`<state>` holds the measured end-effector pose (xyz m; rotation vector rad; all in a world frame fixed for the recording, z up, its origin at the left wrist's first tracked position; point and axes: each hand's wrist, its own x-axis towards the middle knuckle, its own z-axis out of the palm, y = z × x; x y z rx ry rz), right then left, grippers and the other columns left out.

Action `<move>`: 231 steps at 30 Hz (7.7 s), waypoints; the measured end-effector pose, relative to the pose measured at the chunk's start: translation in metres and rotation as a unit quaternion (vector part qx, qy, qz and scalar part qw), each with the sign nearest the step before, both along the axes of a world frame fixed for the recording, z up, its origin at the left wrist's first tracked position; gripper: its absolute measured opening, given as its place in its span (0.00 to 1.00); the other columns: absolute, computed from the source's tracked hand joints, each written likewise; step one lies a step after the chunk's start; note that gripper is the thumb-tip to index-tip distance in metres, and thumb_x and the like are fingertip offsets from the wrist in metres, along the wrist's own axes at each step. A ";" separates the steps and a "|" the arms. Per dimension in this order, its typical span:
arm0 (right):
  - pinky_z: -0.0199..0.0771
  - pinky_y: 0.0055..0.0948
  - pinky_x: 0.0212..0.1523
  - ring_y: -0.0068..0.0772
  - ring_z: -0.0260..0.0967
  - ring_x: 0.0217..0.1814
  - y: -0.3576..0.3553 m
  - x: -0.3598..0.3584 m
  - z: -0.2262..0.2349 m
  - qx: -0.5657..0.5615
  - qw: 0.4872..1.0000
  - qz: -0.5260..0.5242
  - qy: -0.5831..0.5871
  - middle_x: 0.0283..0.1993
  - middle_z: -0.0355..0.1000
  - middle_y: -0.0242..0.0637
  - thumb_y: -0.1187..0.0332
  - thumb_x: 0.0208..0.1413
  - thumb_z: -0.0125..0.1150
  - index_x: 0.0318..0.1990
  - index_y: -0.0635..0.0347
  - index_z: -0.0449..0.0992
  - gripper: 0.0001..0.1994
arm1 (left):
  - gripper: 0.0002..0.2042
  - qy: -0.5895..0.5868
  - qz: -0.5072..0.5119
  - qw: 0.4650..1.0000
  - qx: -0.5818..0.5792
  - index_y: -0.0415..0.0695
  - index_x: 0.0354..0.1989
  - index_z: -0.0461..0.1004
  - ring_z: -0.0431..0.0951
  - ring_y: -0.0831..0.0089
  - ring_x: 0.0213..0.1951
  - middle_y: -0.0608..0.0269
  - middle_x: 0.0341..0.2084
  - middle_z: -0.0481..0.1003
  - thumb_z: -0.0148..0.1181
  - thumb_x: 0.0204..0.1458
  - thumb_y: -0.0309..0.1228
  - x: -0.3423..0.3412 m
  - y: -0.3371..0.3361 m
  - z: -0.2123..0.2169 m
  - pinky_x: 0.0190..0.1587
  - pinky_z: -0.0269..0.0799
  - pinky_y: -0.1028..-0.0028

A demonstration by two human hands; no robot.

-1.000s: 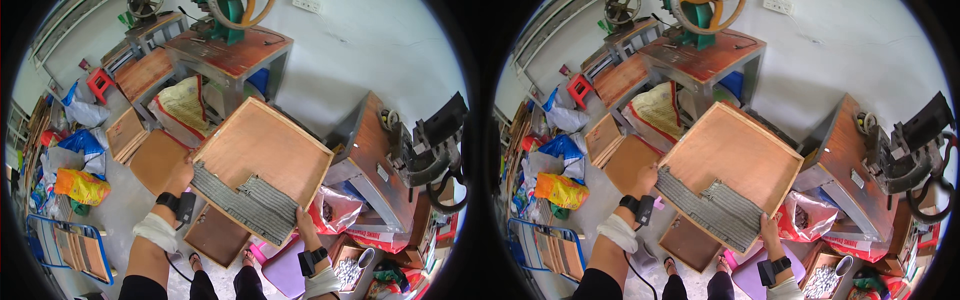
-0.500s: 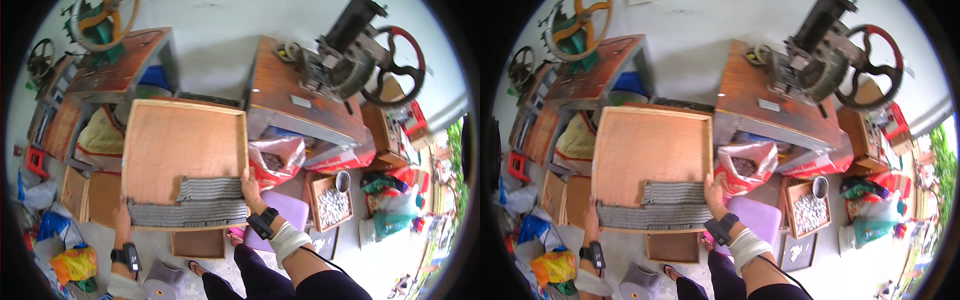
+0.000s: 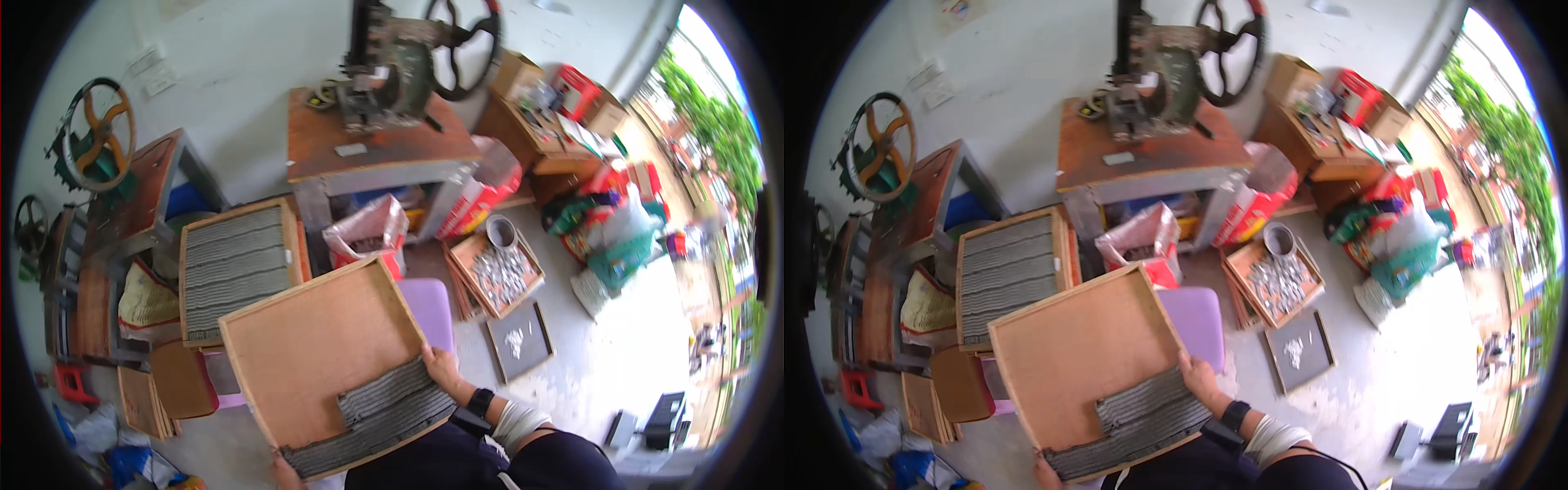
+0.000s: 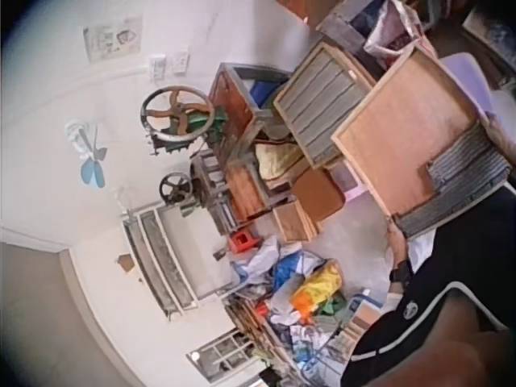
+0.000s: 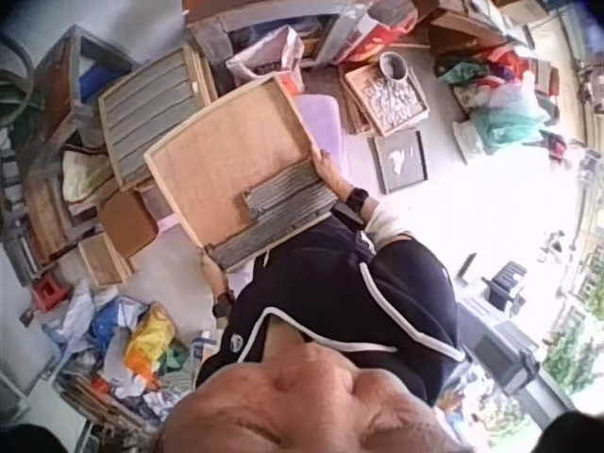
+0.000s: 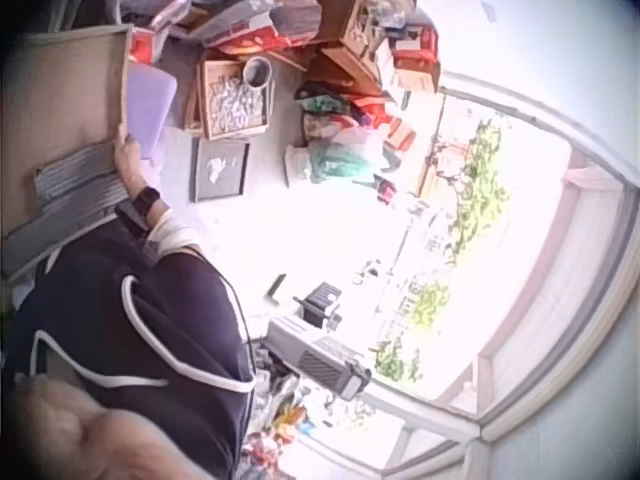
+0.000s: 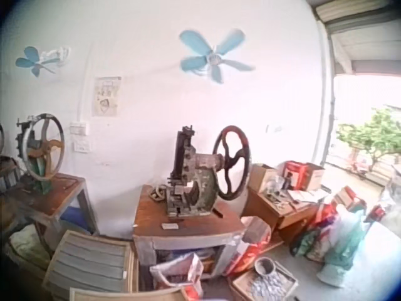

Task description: Organizing small metal stamped parts into wooden trays and checking a metal grid.

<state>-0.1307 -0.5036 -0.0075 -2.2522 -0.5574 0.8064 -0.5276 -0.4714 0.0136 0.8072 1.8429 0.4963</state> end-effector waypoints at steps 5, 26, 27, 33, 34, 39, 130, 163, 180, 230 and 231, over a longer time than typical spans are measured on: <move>0.66 0.44 0.36 0.59 0.69 0.35 -0.139 -0.006 0.004 -0.045 0.992 -0.116 0.021 0.26 0.69 0.60 0.47 0.53 0.43 0.28 0.71 0.73 0.28 | 0.24 0.019 -0.090 0.996 0.016 0.40 0.36 0.75 0.57 0.82 0.18 0.75 0.16 0.61 0.41 0.56 0.50 0.006 -0.058 0.006 0.19 0.52 0.77; 0.61 0.36 0.27 0.31 0.60 0.25 -0.439 0.236 -0.071 -0.007 0.916 -0.391 0.091 0.22 0.66 0.43 0.48 0.59 0.36 0.29 0.76 0.69 0.31 | 0.31 0.050 -0.455 0.889 0.012 0.33 0.33 0.72 0.73 0.47 0.38 0.39 0.30 0.73 0.37 0.54 0.54 0.412 -0.125 -0.109 0.42 0.65 0.60; 0.61 0.36 0.27 0.31 0.60 0.25 -0.440 0.260 -0.074 -0.011 0.916 -0.390 0.094 0.22 0.66 0.43 0.48 0.59 0.36 0.29 0.76 0.69 0.31 | 0.32 0.074 -0.466 0.881 -0.019 0.33 0.34 0.72 0.72 0.46 0.39 0.38 0.30 0.73 0.36 0.54 0.55 0.438 -0.128 -0.118 0.43 0.65 0.60; 0.60 0.40 0.28 0.45 0.61 0.23 -0.434 0.381 -0.109 -0.051 0.918 -0.392 -0.031 0.20 0.66 0.54 0.55 0.58 0.39 0.24 0.77 0.67 0.27 | 0.35 0.132 -0.505 0.853 -0.008 0.34 0.32 0.74 0.71 0.44 0.41 0.36 0.30 0.72 0.31 0.53 0.58 0.560 -0.141 -0.188 0.44 0.64 0.58; 0.60 0.40 0.29 0.45 0.61 0.23 -0.441 0.398 -0.131 -0.034 0.917 -0.395 -0.033 0.20 0.66 0.54 0.55 0.58 0.39 0.24 0.78 0.68 0.27 | 0.35 0.132 -0.508 0.851 -0.016 0.34 0.31 0.74 0.70 0.43 0.41 0.36 0.30 0.72 0.30 0.53 0.58 0.581 -0.140 -0.195 0.44 0.64 0.57; 0.61 0.41 0.32 0.54 0.63 0.29 -0.425 0.451 -0.181 -0.068 0.956 -0.283 -0.043 0.26 0.67 0.60 0.52 0.59 0.36 0.30 0.76 0.70 0.28 | 0.35 0.144 -0.510 0.845 -0.072 0.35 0.34 0.74 0.69 0.44 0.44 0.36 0.33 0.71 0.30 0.53 0.58 0.627 -0.116 -0.248 0.46 0.63 0.56; 0.68 0.27 0.22 0.25 0.69 0.25 -0.410 0.496 -0.391 -0.196 0.913 -0.136 0.330 0.26 0.72 0.36 0.55 0.53 0.52 0.38 0.66 0.74 0.19 | 0.19 0.012 -0.583 0.810 -0.063 0.38 0.41 0.71 0.76 0.56 0.33 0.46 0.28 0.75 0.54 0.50 0.42 0.705 -0.089 -0.356 0.35 0.70 0.65; 0.68 0.41 0.43 0.44 0.67 0.45 -0.272 0.743 -0.462 -0.035 0.852 -0.453 0.262 0.44 0.68 0.47 0.50 0.57 0.43 0.48 0.68 0.64 0.26 | 0.25 0.181 -0.332 0.925 -0.042 0.30 0.41 0.63 0.71 0.46 0.40 0.37 0.35 0.71 0.41 0.56 0.46 0.838 -0.115 -0.499 0.41 0.66 0.62; 0.66 0.44 0.40 0.59 0.67 0.39 -0.298 0.725 -0.450 -0.190 0.978 -0.087 -0.001 0.29 0.68 0.60 0.44 0.53 0.43 0.28 0.68 0.74 0.30 | 0.29 -0.015 -0.081 0.997 0.004 0.30 0.39 0.70 0.69 0.69 0.37 0.55 0.36 0.72 0.49 0.51 0.52 0.820 -0.067 -0.496 0.42 0.64 0.71; 0.43 0.36 0.64 0.41 0.45 0.66 -0.592 0.350 -0.607 0.305 0.477 -0.748 0.346 0.65 0.48 0.40 0.33 0.50 0.30 0.62 0.61 0.48 0.43 | 0.27 0.242 -0.731 0.628 0.118 0.39 0.32 0.72 0.72 0.46 0.38 0.42 0.31 0.73 0.45 0.48 0.56 0.928 -0.282 -0.576 0.39 0.67 0.56; 0.45 0.35 0.63 0.41 0.46 0.66 -0.596 0.354 -0.616 0.293 0.489 -0.750 0.335 0.65 0.49 0.41 0.33 0.50 0.32 0.62 0.62 0.49 0.43 | 0.25 0.256 -0.726 0.626 0.125 0.40 0.34 0.71 0.72 0.47 0.39 0.42 0.33 0.73 0.45 0.50 0.54 0.936 -0.286 -0.586 0.41 0.67 0.56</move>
